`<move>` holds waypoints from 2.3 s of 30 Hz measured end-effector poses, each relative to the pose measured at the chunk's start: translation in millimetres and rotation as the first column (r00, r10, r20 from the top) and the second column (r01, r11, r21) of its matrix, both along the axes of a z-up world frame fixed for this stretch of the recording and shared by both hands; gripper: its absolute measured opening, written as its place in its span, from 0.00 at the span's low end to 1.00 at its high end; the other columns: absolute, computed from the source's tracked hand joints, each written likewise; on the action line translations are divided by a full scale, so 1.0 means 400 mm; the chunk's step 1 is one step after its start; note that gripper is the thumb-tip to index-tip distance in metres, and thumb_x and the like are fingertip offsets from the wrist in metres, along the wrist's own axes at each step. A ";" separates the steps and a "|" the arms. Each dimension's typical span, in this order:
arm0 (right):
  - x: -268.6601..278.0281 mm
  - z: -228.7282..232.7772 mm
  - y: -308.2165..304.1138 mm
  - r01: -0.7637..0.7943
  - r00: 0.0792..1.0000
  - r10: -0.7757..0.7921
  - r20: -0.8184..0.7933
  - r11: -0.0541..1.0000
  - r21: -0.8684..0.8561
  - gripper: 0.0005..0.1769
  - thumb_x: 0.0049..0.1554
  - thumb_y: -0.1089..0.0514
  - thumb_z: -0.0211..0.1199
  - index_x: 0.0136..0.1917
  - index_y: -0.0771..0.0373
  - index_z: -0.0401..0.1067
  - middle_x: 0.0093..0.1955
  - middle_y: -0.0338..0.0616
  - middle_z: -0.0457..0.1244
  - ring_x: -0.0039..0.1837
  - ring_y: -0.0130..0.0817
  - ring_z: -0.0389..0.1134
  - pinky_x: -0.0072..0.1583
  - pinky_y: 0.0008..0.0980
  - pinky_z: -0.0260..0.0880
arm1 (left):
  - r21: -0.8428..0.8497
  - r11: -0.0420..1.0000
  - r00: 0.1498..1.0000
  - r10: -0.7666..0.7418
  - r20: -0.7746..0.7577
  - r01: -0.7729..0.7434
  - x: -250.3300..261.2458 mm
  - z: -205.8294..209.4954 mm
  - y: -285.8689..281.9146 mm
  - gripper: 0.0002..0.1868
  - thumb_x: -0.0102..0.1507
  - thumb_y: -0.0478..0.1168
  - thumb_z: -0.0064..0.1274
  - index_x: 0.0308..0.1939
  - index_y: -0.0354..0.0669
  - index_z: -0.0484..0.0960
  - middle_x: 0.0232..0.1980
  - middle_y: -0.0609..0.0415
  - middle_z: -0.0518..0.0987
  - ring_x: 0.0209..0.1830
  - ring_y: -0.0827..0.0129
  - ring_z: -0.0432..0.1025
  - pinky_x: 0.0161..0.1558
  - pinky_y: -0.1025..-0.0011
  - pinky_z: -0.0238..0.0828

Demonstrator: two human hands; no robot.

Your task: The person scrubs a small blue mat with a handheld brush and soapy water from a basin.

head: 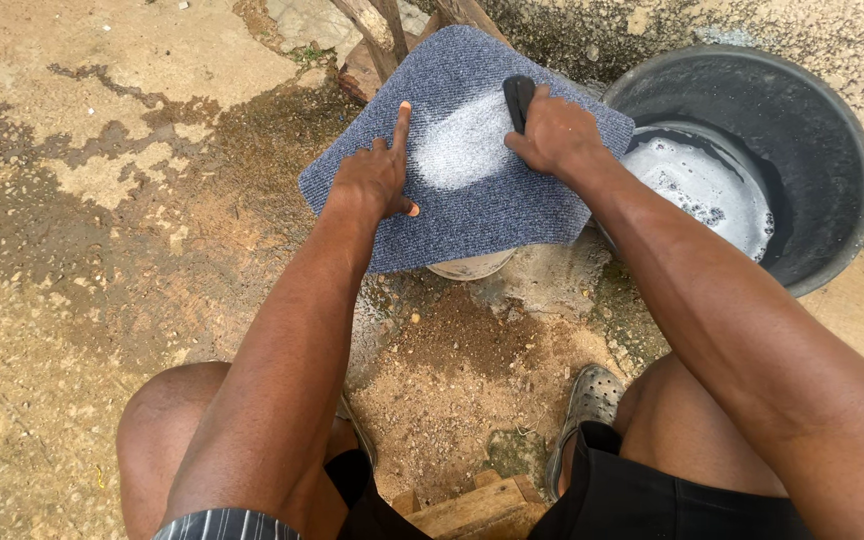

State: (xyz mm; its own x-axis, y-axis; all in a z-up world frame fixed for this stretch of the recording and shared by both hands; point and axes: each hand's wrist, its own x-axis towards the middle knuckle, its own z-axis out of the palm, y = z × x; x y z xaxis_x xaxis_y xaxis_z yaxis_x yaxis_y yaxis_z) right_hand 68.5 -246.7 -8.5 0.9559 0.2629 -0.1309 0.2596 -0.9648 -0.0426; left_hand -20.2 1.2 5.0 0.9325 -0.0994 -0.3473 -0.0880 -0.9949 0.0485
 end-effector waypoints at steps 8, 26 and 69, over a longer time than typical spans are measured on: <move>-0.125 0.004 0.124 -0.254 0.944 0.240 -0.225 0.967 -0.033 0.38 0.61 0.42 0.57 0.72 0.72 0.54 0.44 0.57 0.67 0.41 0.46 0.73 0.44 0.41 0.80 | 0.017 1.000 1.000 0.013 -0.024 -0.012 0.012 0.003 -0.008 0.77 0.52 0.59 0.70 0.80 0.50 0.18 0.71 0.30 0.66 0.64 0.41 0.71 0.64 0.49 0.72; 0.024 0.008 -0.004 0.014 1.000 -0.013 -0.024 1.000 0.018 0.35 0.61 0.43 0.62 0.66 0.75 0.59 0.50 0.63 0.68 0.49 0.55 0.72 0.53 0.51 0.73 | -0.008 1.000 1.000 0.001 0.002 -0.001 0.036 -0.011 -0.004 0.81 0.48 0.60 0.75 0.79 0.50 0.20 0.75 0.30 0.59 0.70 0.38 0.62 0.68 0.49 0.67; -0.095 0.021 0.077 -0.181 0.942 0.179 -0.285 0.983 0.019 0.28 0.59 0.46 0.59 0.65 0.64 0.61 0.48 0.57 0.69 0.47 0.48 0.76 0.50 0.43 0.77 | -0.013 0.999 0.999 0.036 -0.023 -0.036 0.042 -0.004 -0.009 0.81 0.46 0.57 0.75 0.80 0.52 0.21 0.79 0.31 0.52 0.76 0.35 0.53 0.70 0.45 0.63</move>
